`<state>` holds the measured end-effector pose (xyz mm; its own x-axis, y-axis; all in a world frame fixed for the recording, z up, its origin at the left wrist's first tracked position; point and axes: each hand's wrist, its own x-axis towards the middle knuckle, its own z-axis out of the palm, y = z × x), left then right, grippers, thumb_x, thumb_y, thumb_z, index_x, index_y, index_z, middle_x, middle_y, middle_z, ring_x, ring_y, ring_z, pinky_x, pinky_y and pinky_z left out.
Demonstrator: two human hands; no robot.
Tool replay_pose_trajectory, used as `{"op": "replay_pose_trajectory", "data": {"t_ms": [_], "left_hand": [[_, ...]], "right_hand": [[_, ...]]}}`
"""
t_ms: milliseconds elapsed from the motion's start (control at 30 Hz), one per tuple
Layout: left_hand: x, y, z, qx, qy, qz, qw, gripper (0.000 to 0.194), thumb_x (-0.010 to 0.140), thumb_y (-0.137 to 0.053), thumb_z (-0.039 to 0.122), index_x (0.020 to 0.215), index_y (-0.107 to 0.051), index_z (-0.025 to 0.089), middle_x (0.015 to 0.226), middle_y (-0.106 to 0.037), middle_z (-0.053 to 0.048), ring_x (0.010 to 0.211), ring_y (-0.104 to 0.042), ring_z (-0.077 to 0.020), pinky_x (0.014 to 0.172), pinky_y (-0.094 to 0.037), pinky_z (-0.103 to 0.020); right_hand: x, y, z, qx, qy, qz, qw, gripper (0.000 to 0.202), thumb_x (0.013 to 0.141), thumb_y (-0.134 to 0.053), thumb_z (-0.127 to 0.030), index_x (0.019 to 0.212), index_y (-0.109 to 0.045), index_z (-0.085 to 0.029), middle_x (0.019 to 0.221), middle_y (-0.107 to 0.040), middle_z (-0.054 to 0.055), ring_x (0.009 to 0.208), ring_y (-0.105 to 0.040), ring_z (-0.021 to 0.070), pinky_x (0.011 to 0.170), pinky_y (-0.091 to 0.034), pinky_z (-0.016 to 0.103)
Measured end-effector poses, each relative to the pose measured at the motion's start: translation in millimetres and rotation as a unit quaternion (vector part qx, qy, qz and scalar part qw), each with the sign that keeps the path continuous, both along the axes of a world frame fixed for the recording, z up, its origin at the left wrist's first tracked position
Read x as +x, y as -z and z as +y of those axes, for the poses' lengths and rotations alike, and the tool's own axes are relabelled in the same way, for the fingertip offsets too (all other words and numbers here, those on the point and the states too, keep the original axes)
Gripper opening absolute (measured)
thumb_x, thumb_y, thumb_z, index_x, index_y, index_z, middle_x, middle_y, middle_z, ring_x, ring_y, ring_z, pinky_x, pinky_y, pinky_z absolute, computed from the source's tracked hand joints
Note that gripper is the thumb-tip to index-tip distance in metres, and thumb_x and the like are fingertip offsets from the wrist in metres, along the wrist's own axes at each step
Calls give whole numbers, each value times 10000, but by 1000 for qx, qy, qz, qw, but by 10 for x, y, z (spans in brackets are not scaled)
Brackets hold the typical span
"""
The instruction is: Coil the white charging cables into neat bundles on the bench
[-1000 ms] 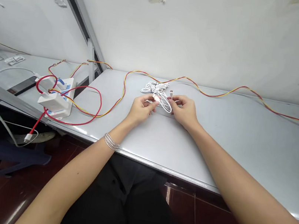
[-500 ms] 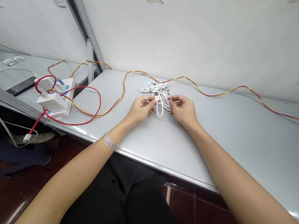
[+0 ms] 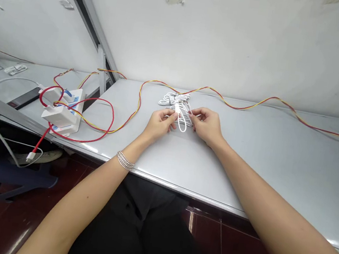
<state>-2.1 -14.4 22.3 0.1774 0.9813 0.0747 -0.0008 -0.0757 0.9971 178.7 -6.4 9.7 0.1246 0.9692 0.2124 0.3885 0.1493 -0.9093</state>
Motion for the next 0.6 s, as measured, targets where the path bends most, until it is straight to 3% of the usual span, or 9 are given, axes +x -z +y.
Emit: {"op": "replay_pose_trajectory", "data": {"t_ms": [600], "left_hand": [[-7, 10, 4, -1, 3, 5, 1000, 276, 895, -723, 392, 800, -661, 140, 550, -627, 2, 471, -544, -90, 466, -421, -191]], "right_hand": [[-7, -7, -7, 3, -2, -3, 1000, 170, 776, -675, -312, 867, -717, -176, 773, -669, 56, 693, -614, 192, 648, -509, 329]]}}
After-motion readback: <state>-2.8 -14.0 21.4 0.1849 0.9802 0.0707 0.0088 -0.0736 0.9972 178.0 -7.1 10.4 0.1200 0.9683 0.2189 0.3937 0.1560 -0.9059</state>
